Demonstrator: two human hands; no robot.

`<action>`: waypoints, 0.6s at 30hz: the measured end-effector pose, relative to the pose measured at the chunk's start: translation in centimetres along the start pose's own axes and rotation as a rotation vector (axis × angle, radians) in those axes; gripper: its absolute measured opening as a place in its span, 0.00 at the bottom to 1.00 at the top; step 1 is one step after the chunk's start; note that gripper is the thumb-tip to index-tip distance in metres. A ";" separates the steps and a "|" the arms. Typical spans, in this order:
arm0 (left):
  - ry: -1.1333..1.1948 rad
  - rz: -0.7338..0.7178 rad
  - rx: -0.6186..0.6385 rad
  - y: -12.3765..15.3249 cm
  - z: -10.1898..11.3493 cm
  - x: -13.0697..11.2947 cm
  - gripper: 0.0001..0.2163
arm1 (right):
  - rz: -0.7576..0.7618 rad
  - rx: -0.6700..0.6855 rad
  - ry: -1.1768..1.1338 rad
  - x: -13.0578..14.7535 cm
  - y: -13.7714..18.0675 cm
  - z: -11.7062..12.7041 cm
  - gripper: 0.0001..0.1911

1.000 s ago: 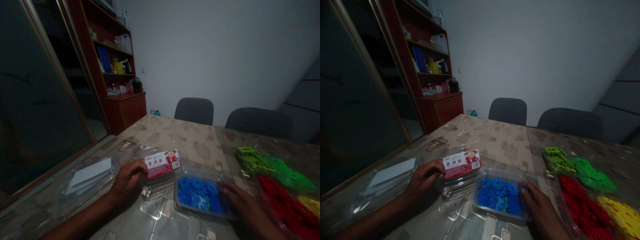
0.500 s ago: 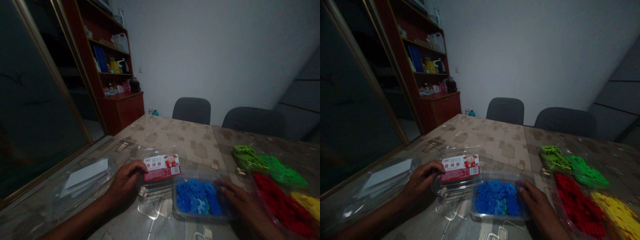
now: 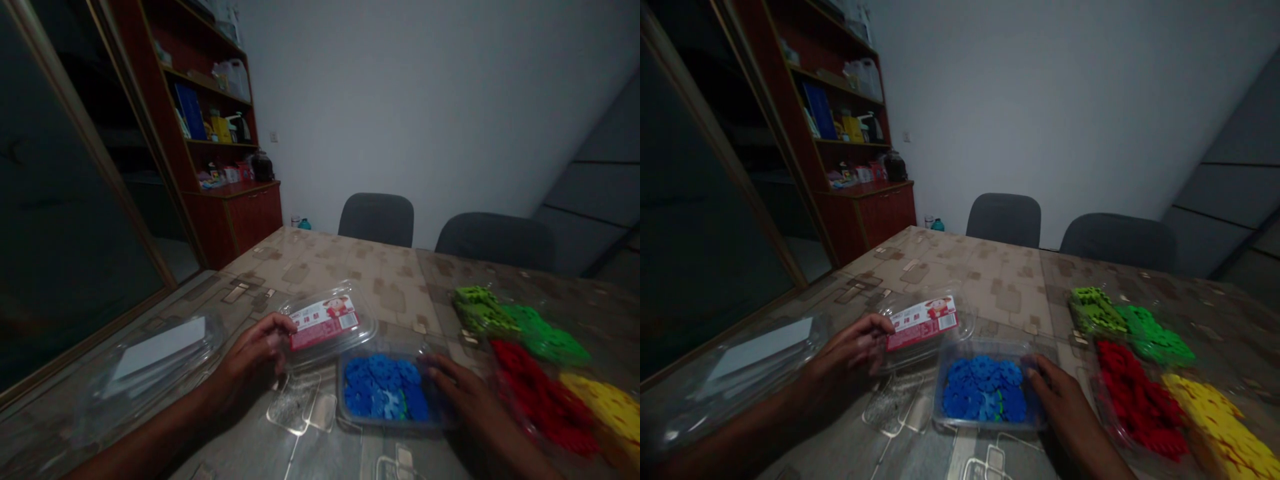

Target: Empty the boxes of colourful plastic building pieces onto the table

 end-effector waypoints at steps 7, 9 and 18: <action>-0.093 0.038 -0.009 -0.8 -0.2 0.6 0.13 | 0.011 -0.003 -0.013 0.1 0.4 0.0 0.27; -0.041 0.033 0.000 -0.7 -0.5 0.8 0.15 | 0.021 -0.014 -0.014 0.3 0.4 -0.2 0.27; -0.201 0.073 -0.011 -0.1 -1.3 0.8 0.16 | -0.037 -0.018 -0.040 -2.2 -0.6 -0.3 0.21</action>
Point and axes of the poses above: each hand's wrist, its own y-axis away from the middle knuckle, its own z-axis out of the back of the hand, x = y × z, the point moved 1 cm from there along -y, towards the middle knuckle, and after that the axes turned 15 degrees about x, right-handed, at the moved point
